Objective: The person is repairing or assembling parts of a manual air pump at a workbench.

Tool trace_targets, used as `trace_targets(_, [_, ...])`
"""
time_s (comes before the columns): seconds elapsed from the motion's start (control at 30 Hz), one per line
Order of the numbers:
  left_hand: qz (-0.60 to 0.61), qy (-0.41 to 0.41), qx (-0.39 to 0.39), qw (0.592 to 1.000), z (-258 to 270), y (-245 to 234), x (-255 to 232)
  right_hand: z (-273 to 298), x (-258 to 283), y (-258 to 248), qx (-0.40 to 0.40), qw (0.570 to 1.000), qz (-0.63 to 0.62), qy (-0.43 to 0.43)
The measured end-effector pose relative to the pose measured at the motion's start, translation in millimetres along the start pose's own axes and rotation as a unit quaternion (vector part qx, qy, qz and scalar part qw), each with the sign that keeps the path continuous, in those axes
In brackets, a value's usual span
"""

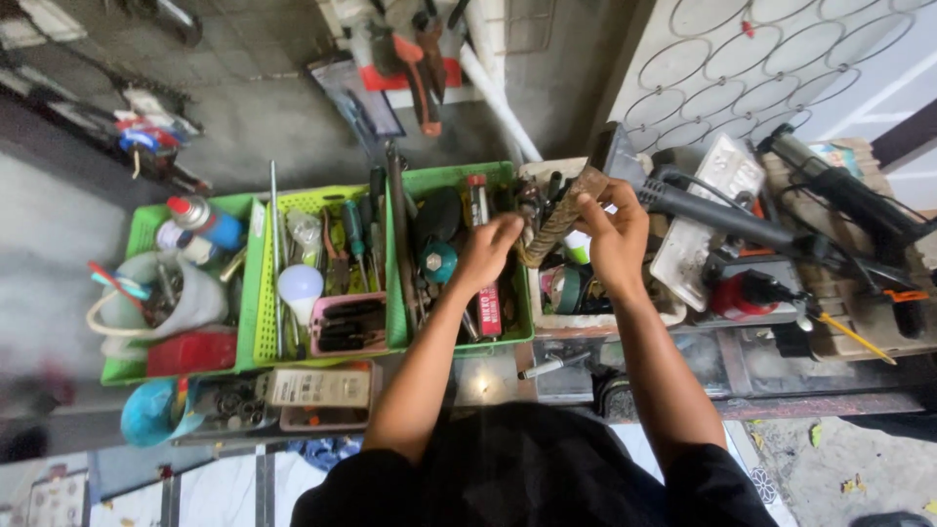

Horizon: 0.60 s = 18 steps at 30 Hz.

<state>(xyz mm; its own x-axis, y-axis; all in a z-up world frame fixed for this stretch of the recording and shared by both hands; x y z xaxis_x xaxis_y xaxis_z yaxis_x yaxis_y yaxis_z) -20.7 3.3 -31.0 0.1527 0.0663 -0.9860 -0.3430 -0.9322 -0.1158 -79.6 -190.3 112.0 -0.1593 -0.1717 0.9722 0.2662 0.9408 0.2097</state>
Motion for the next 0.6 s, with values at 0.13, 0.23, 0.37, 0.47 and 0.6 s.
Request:
trace_targets(0.13, [0.089, -0.103, 0.045, 0.990, 46, 3, -6, 6, -7, 21, 0.036, 0.999, -0.003, 0.037])
trace_targets(0.23, [0.134, -0.041, 0.033, 0.990, 71, 0, -11, 11, -32, 33, 0.073, 0.996, 0.025, 0.055])
trace_targets(0.37, [0.009, 0.018, -0.057, 0.998, 110, -21, -11, 24, -50, 50, 0.211, 0.975, -0.011, 0.065])
trace_targets(0.47, [-0.065, 0.041, -0.116, 0.990, 137, -40, -16, 34, -32, 65, 0.280, 0.957, -0.007, 0.073])
trace_targets(0.6, [-0.140, -0.032, -0.144, 0.979, 157, -75, -36, 47, -11, 76, 0.307, 0.939, 0.132, 0.086])
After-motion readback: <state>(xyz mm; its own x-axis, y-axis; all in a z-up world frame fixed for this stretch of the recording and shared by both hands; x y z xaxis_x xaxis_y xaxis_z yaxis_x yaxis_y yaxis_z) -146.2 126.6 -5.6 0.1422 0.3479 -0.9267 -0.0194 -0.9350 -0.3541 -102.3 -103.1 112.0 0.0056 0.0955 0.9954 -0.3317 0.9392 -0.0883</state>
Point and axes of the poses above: each hand's wrist, its own z-axis away from the middle knuckle, its own y-axis out of the palm, x = y × z, the point moved 3 cm from there along -z, towards the middle knuckle, and after that the axes turned 2 degrees about y, right-handed, at the moved point
